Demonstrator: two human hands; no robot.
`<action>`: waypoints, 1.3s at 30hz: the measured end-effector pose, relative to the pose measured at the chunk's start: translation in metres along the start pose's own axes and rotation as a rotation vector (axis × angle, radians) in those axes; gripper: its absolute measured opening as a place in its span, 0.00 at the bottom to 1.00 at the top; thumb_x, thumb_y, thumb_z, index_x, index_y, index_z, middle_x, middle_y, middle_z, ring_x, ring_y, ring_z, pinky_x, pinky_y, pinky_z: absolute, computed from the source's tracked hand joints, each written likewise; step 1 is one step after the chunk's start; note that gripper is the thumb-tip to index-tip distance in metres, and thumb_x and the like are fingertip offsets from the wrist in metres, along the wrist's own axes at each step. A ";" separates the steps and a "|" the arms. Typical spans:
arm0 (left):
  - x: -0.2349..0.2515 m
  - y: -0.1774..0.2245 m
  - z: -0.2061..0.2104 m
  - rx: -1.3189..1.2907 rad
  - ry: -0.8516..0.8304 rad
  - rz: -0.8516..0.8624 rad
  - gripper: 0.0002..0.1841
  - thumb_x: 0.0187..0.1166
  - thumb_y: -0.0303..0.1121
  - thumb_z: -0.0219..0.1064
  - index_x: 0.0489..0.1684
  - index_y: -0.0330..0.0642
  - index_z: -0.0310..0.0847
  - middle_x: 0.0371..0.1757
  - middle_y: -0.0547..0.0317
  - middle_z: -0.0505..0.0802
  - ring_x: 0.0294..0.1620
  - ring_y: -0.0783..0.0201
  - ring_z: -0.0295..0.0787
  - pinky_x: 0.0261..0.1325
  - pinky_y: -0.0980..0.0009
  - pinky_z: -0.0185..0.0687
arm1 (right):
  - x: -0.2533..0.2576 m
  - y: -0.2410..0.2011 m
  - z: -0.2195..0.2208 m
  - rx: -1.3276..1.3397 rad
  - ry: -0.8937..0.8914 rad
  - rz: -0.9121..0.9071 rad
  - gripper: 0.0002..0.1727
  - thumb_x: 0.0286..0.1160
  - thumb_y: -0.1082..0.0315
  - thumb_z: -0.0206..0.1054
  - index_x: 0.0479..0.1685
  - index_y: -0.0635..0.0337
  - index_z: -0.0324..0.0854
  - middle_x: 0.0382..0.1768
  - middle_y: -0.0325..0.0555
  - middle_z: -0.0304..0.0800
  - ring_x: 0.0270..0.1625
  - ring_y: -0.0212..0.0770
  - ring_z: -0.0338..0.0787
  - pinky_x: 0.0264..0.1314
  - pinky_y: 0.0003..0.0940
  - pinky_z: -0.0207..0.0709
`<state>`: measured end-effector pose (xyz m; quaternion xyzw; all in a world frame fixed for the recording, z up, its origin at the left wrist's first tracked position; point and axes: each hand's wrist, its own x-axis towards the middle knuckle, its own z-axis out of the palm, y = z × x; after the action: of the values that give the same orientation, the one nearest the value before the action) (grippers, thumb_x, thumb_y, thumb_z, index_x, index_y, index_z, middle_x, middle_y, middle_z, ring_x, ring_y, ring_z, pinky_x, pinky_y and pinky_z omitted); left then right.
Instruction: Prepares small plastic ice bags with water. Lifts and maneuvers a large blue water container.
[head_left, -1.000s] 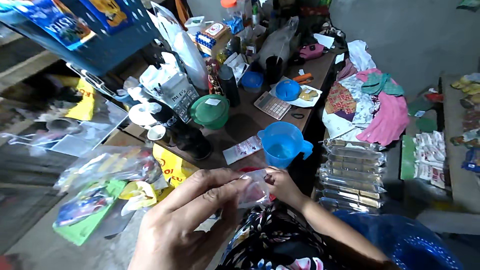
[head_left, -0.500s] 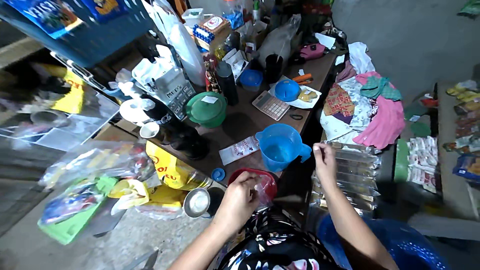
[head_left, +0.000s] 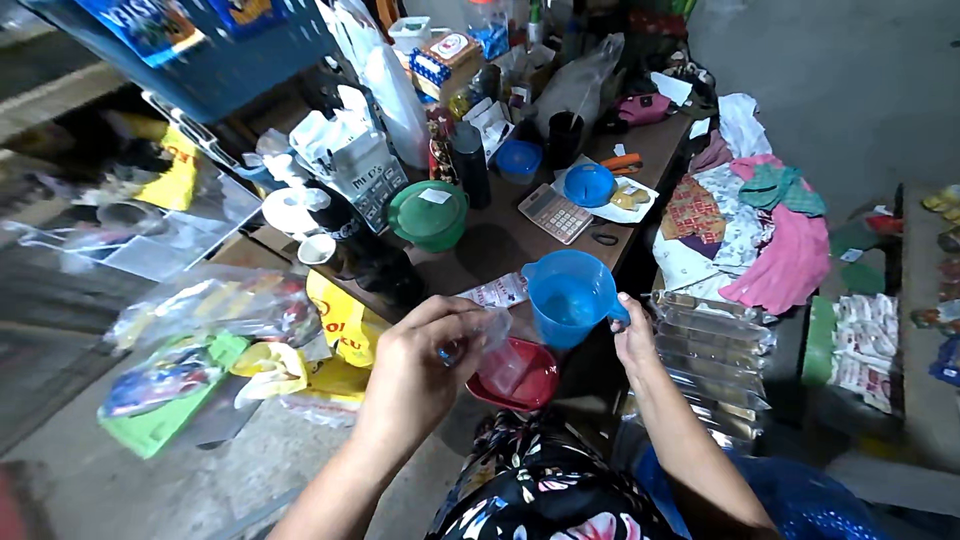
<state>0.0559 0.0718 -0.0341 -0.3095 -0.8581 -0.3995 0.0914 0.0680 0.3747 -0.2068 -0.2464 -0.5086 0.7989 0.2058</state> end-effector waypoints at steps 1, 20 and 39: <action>-0.002 -0.003 0.006 0.033 -0.019 -0.003 0.09 0.68 0.28 0.73 0.43 0.40 0.94 0.50 0.59 0.93 0.38 0.79 0.88 0.42 0.82 0.86 | -0.003 -0.006 0.002 -0.010 0.020 0.006 0.20 0.86 0.71 0.53 0.24 0.56 0.85 0.18 0.30 0.82 0.18 0.20 0.76 0.23 0.14 0.71; 0.000 -0.016 0.052 -0.071 -0.082 -0.156 0.07 0.70 0.23 0.72 0.42 0.36 0.94 0.49 0.50 0.93 0.39 0.67 0.91 0.46 0.71 0.89 | -0.095 -0.157 -0.007 -0.486 -0.431 -0.534 0.14 0.67 0.55 0.78 0.49 0.45 0.86 0.41 0.17 0.95 0.44 0.18 0.92 0.52 0.18 0.88; -0.005 0.006 0.038 -0.118 -0.080 -0.071 0.11 0.75 0.27 0.68 0.49 0.39 0.94 0.53 0.52 0.94 0.44 0.68 0.91 0.49 0.73 0.88 | -0.133 -0.192 0.015 -0.745 -0.397 -0.671 0.19 0.64 0.47 0.80 0.43 0.50 0.87 0.35 0.20 0.93 0.37 0.15 0.90 0.40 0.13 0.86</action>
<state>0.0670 0.1012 -0.0574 -0.2993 -0.8465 -0.4395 0.0242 0.1796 0.3629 -0.0010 0.0289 -0.8373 0.4862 0.2483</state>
